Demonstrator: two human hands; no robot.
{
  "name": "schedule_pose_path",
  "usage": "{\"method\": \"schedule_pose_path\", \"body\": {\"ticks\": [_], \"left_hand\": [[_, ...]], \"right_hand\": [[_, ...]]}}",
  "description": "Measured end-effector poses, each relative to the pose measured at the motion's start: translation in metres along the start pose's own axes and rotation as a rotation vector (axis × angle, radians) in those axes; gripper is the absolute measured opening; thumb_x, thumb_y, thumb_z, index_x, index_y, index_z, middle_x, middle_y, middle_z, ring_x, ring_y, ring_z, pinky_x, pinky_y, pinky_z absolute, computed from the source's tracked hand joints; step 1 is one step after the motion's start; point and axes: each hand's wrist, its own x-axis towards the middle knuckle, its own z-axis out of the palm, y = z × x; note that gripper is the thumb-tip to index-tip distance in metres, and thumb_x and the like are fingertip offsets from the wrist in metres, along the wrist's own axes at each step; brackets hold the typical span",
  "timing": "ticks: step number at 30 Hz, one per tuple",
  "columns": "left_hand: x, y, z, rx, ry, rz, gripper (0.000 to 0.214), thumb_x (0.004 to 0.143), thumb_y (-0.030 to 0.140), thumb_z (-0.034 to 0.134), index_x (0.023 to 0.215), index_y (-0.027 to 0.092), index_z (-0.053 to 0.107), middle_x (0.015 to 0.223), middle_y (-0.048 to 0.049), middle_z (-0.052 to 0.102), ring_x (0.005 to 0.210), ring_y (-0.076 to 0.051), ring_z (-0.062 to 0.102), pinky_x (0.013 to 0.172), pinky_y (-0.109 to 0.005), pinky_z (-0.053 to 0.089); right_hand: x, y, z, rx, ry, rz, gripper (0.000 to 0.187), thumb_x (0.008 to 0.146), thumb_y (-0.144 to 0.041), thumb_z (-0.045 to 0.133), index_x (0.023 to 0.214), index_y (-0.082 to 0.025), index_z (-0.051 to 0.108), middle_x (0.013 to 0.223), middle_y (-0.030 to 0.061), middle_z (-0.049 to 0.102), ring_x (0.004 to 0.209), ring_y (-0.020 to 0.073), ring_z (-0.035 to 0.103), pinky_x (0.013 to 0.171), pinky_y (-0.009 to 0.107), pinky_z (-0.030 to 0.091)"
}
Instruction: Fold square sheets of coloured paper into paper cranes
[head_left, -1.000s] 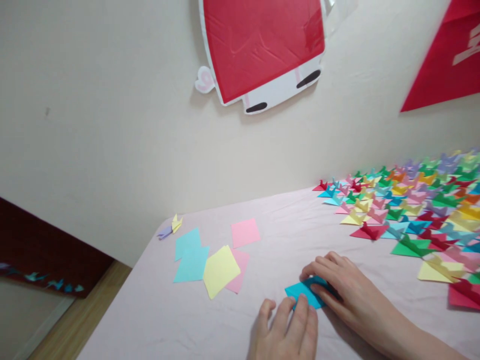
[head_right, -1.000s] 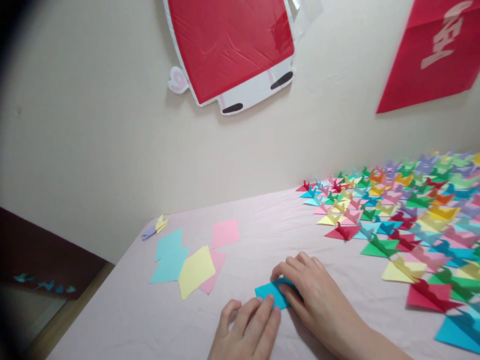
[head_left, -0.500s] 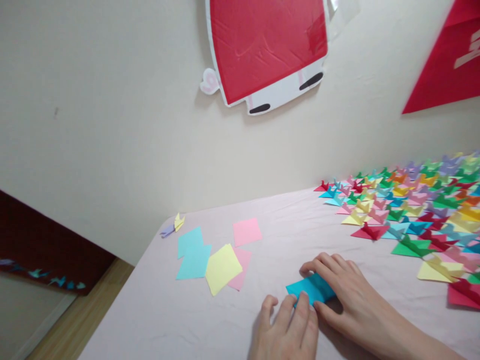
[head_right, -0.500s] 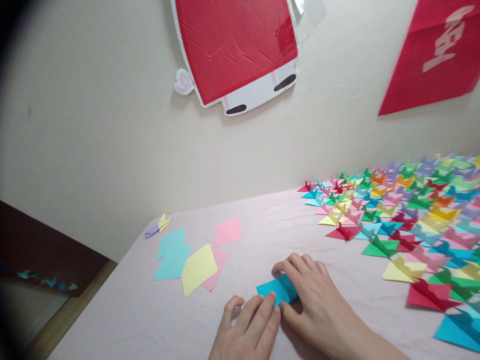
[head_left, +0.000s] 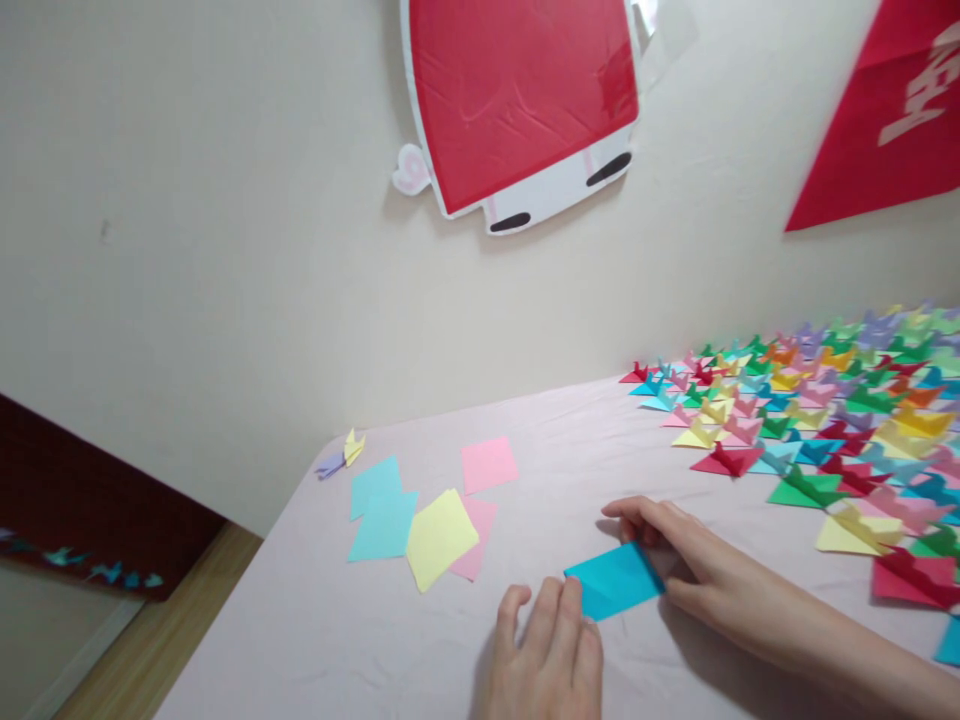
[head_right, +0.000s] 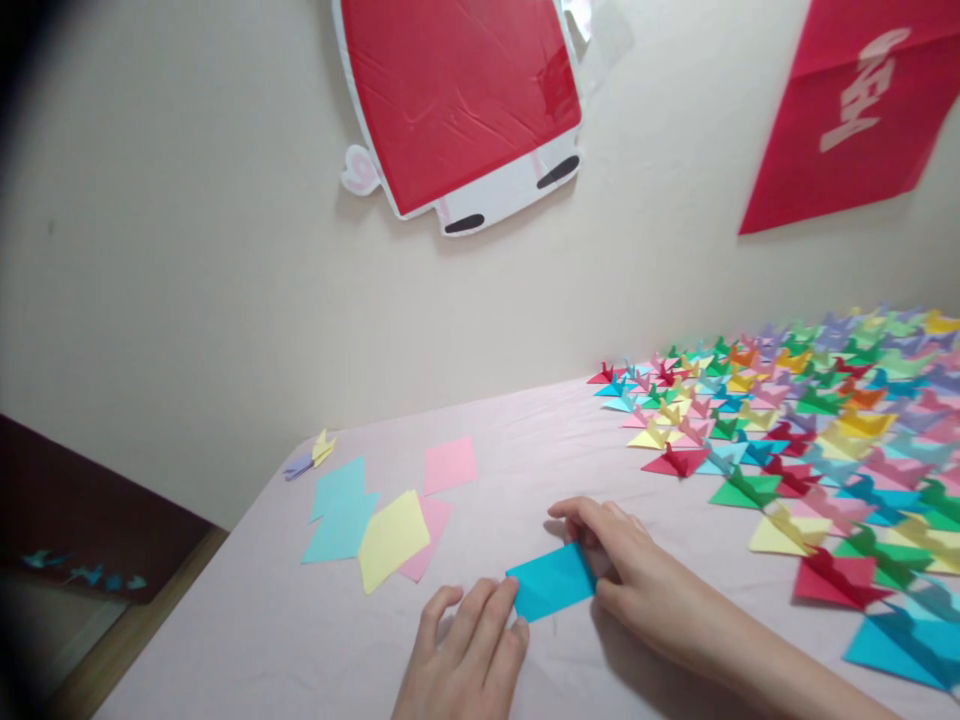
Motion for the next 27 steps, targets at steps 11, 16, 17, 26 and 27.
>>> {"method": "schedule_pose_path", "body": {"ticks": [11,16,17,26,27], "left_hand": [[0.049,-0.01,-0.02,-0.08,-0.177,-0.143,0.056,0.088,0.035,0.07,0.137,0.018,0.049,0.135,-0.0108,0.054,0.122,-0.027,0.048,0.098,-0.044,0.041],[0.054,-0.008,-0.013,-0.177,-0.008,-0.034,0.016,0.098,0.02,0.051,0.108,0.022,0.064,0.123,-0.0051,0.06,0.114,-0.021,0.05,0.097,-0.039,0.037],[0.053,-0.008,-0.013,-0.203,0.009,-0.022,0.017,0.099,0.019,0.048,0.103,0.02,0.064,0.12,-0.0049,0.062,0.11,-0.021,0.051,0.096,-0.039,0.036],[0.029,-0.013,-0.028,-0.276,-0.1,0.009,0.01,0.089,0.015,0.051,0.085,0.018,0.06,0.088,-0.0034,0.064,0.085,-0.02,0.055,0.083,-0.037,0.042],[0.027,-0.014,-0.029,-0.278,-0.089,0.014,0.009,0.088,0.016,0.052,0.083,0.018,0.059,0.088,-0.0037,0.064,0.086,-0.02,0.055,0.084,-0.037,0.042]], "right_hand": [[-0.003,-0.008,-0.006,0.242,-0.214,0.014,0.048,0.057,-0.012,0.046,0.101,-0.022,0.061,0.09,0.0028,0.071,0.09,0.0212,0.067,0.082,0.034,0.053],[-0.027,-0.021,-0.005,-0.074,-0.132,-0.056,0.039,0.065,-0.007,0.05,0.094,-0.025,0.07,0.094,0.0034,0.07,0.098,0.0254,0.062,0.092,0.044,0.047],[-0.032,-0.023,-0.005,-0.105,-0.126,-0.069,0.042,0.065,-0.006,0.051,0.096,-0.026,0.071,0.096,0.0036,0.069,0.099,0.0253,0.061,0.092,0.044,0.047],[-0.047,-0.03,0.0,-0.134,-0.166,-0.199,0.041,0.07,-0.008,0.053,0.102,-0.027,0.07,0.097,0.0065,0.067,0.092,0.0242,0.058,0.082,0.035,0.049],[-0.044,-0.029,-0.001,-0.153,-0.165,-0.26,0.037,0.073,-0.01,0.055,0.102,-0.028,0.07,0.1,0.0065,0.068,0.092,0.0247,0.057,0.082,0.036,0.048]]}}
